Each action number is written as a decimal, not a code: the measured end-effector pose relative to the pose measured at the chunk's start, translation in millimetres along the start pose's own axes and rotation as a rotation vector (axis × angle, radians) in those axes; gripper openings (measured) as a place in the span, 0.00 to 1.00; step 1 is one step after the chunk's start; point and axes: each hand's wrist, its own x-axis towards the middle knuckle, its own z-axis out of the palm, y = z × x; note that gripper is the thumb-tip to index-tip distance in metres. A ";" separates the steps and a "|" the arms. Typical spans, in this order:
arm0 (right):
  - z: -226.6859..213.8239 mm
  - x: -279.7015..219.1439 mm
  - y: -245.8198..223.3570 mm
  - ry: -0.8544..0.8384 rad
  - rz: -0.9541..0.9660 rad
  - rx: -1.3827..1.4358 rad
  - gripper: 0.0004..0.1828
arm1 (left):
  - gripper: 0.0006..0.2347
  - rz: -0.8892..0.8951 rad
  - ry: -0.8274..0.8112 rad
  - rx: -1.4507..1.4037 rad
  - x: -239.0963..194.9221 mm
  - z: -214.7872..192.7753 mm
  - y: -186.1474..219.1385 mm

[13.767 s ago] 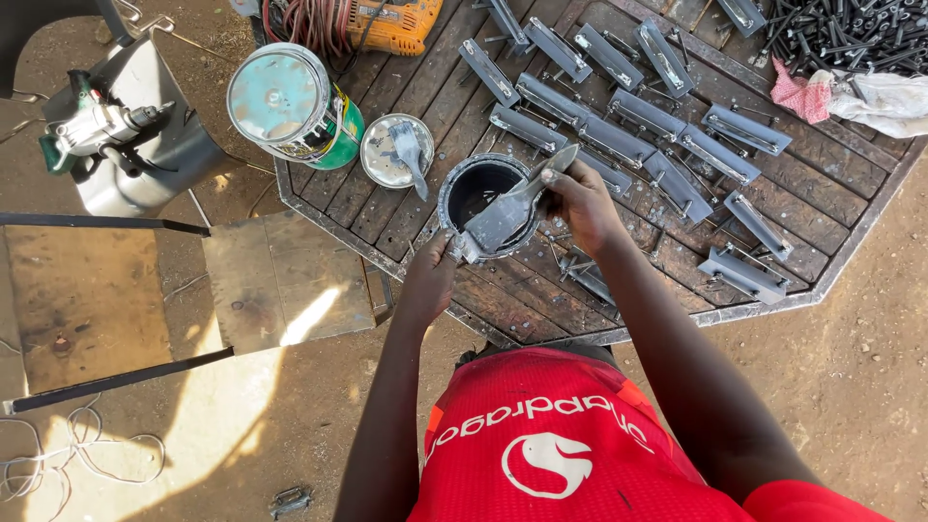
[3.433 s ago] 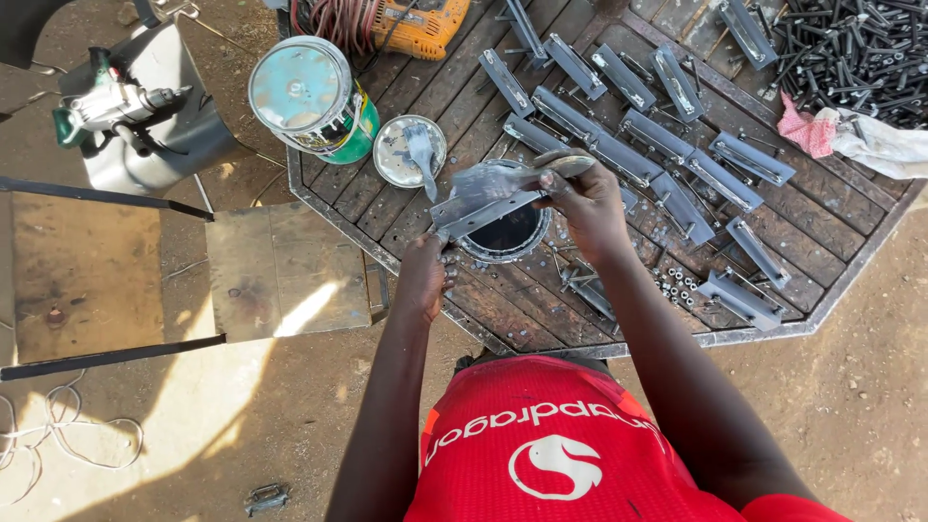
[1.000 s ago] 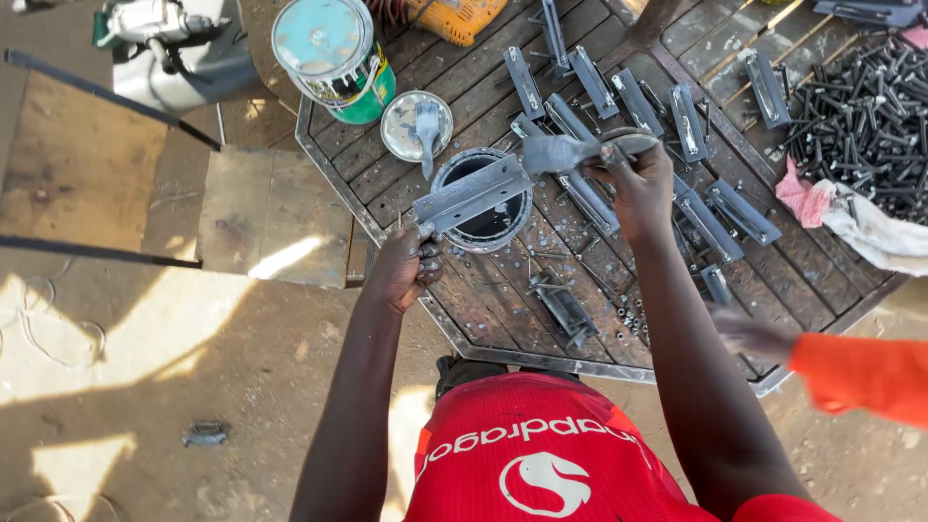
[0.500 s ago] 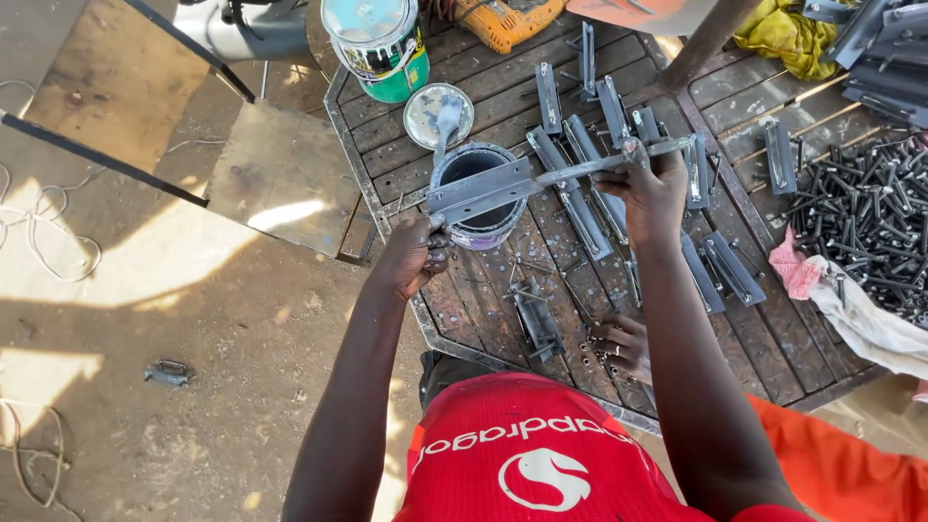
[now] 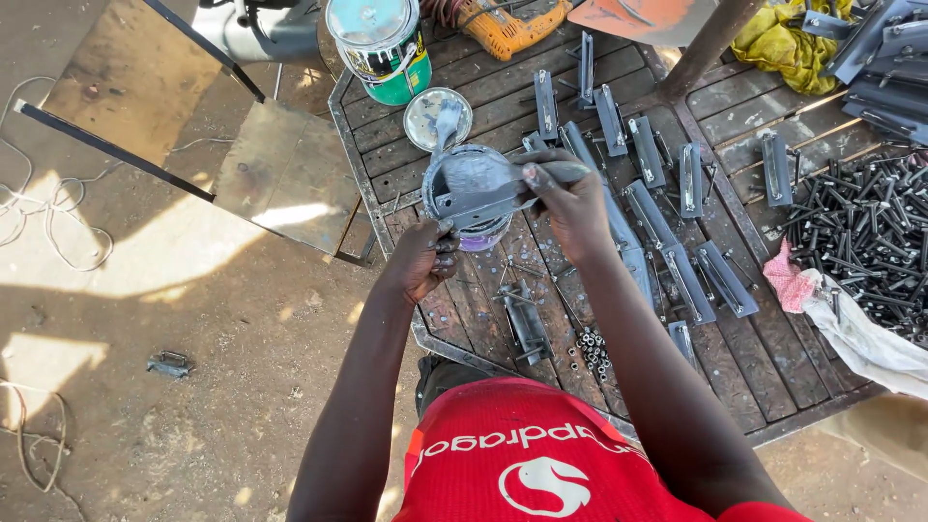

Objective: Painting small metal fabrication parts with black paint using a brush

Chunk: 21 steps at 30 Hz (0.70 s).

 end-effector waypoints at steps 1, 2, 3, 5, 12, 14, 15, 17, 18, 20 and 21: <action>2.0 0.8 4.8 0.003 -0.001 -0.001 0.10 | 0.06 -0.002 -0.002 0.001 0.1 2.0 -0.4; 4.0 1.7 9.6 -0.030 0.006 0.005 0.09 | 0.06 -0.007 -0.008 -0.007 0.3 3.9 -0.6; 6.4 2.6 14.7 -0.063 0.013 0.011 0.09 | 0.06 -0.013 -0.014 -0.015 0.3 5.5 -0.8; 7.2 5.0 23.8 -0.073 -0.008 0.004 0.09 | 0.05 -0.011 -0.013 0.003 -0.2 9.8 0.9; -66.2 5.3 32.8 0.074 0.024 -0.151 0.08 | 0.06 0.043 -0.036 -0.008 -15.0 13.1 11.8; -96.1 12.4 38.4 0.126 -0.002 -0.170 0.08 | 0.06 0.044 -0.017 0.012 -13.9 6.0 10.6; -112.0 15.5 40.7 0.178 -0.030 -0.188 0.09 | 0.06 0.045 0.001 0.033 -12.7 3.1 9.6; -117.3 15.3 29.4 0.198 -0.052 -0.205 0.09 | 0.06 0.052 0.001 0.048 -16.4 5.2 12.3; -119.4 16.2 23.7 0.214 -0.074 -0.220 0.09 | 0.06 0.062 0.005 0.063 -17.8 6.2 14.7; -125.3 19.2 26.2 0.241 -0.102 -0.211 0.09 | 0.05 0.087 0.045 0.150 -20.5 9.0 17.5; -128.9 20.2 27.5 0.264 -0.126 -0.203 0.09 | 0.05 0.114 0.090 0.233 -21.9 10.5 18.0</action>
